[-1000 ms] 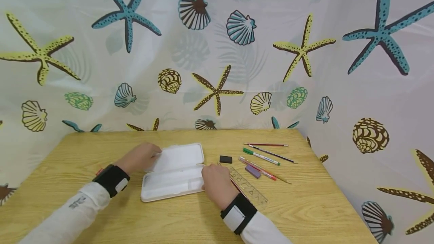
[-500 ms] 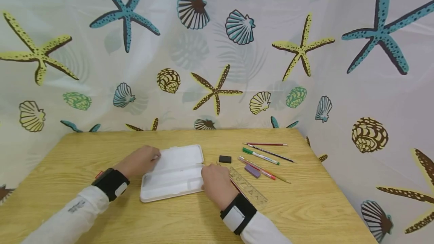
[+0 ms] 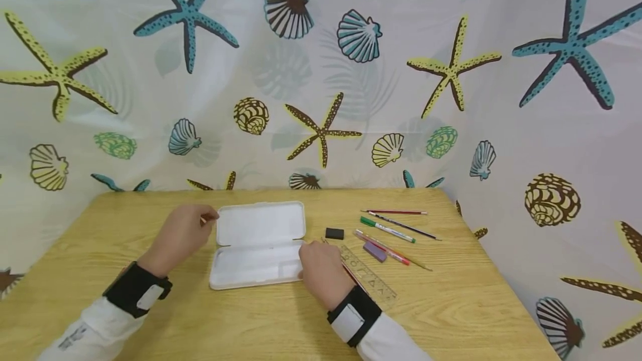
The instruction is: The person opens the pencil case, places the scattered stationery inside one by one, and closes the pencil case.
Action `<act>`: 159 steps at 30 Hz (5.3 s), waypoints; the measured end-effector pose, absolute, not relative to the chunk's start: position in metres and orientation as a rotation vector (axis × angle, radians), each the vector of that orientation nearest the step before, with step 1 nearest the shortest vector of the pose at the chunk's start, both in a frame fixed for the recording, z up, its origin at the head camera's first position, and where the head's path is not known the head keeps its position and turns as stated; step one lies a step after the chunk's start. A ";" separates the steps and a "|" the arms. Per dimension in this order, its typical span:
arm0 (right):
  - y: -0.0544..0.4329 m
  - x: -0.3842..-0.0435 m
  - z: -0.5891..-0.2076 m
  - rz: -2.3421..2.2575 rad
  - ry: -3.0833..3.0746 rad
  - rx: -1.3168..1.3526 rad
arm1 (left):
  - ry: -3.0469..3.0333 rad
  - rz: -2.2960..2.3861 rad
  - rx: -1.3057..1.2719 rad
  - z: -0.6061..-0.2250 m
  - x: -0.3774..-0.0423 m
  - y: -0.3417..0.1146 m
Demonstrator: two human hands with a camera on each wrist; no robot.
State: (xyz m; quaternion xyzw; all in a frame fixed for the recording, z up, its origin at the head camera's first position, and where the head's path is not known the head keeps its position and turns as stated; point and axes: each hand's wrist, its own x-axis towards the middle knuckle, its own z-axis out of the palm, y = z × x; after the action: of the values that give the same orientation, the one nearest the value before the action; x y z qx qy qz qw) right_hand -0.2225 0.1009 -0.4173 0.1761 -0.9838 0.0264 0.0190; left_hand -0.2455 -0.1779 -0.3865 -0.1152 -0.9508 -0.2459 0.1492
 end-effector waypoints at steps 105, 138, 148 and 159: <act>0.136 -0.248 -0.409 0.702 -3.129 0.274 | -3.076 -1.030 0.067 -0.426 -0.234 -0.178; 0.120 -0.236 -0.389 0.611 -3.013 0.441 | -3.075 -1.025 0.094 -0.423 -0.233 -0.178; 0.103 -0.221 -0.378 0.601 -2.978 0.698 | -3.084 -1.028 0.092 -0.426 -0.236 -0.178; 0.086 -0.225 -0.391 0.512 -2.973 0.927 | -3.072 -1.031 0.066 -0.424 -0.233 -0.178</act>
State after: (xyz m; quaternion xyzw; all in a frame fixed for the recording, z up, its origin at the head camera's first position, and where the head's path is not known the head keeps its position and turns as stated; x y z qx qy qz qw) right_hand -0.2249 0.0857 -0.3908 0.2936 -0.9420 0.1622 -0.0072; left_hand -0.2329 -0.1777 -0.4237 0.0203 -0.9466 -0.3178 -0.0496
